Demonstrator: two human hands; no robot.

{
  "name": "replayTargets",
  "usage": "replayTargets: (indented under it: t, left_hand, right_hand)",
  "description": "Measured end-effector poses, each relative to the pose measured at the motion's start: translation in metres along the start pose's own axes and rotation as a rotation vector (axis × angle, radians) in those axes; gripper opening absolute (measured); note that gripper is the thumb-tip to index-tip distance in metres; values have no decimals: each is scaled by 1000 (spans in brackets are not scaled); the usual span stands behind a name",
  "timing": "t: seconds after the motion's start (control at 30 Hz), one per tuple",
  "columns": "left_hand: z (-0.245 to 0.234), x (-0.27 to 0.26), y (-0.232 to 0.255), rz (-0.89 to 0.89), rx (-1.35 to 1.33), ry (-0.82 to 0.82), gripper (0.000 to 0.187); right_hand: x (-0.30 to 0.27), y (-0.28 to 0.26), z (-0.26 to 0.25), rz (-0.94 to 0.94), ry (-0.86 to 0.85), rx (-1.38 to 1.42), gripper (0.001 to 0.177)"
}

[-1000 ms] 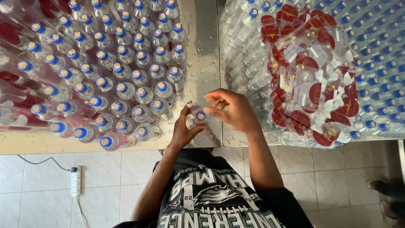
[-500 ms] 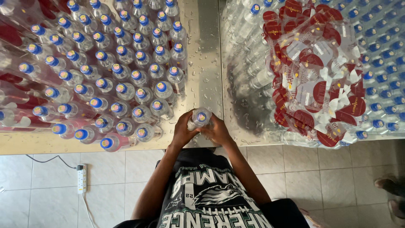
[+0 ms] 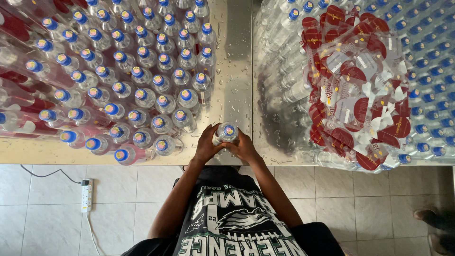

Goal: The person repeatedly picks up plastic water bottles from a table and wraps each one individually with a red and white plastic sleeve. The wrapped bottles are then placed into a growing stack on the right side of the table.

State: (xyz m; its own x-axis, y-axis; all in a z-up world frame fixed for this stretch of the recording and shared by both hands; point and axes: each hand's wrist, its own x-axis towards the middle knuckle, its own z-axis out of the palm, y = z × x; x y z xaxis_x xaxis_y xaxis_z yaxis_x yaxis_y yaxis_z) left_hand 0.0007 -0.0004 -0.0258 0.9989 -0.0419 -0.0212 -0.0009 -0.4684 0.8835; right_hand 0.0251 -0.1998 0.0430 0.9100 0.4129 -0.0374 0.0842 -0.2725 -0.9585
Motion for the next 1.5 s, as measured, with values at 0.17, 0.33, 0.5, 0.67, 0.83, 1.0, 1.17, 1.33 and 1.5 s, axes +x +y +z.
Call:
replayTargets:
  t: [0.17,0.33,0.5,0.67,0.83,1.0,1.17,1.33,1.5]
  left_hand:
    - [2,-1,-2,-25,32,-12,98]
    - [-12,-24,22,-39,58,39,90]
    - [-37,-89,41,-378,401,215,70]
    - [-75,-118,84,-619,407,-21,53]
    - [-64,-97,96,-615,295,-44,31]
    - [-11,-42,119,-163,219,-94,20]
    - [36,132,205,23,-36,-8,41]
    - [93,360,149,186,-195,266,84]
    - [97,458,172,124,83,145,113]
  right_hand:
    - [2,16,-1,26,-9,-30,60]
    - [3,1,11,-38,-40,-70,56]
    - [21,6,54,-187,-118,-230,72]
    - [27,-16,106,-112,-46,-72,76]
    - [25,-10,103,1,-28,-12,80]
    - [-7,6,11,-144,350,-113,46]
    - [-105,15,-86,197,653,106,42]
    - [-213,23,-120,589,857,81,47]
    - [-277,29,-100,797,944,155,24]
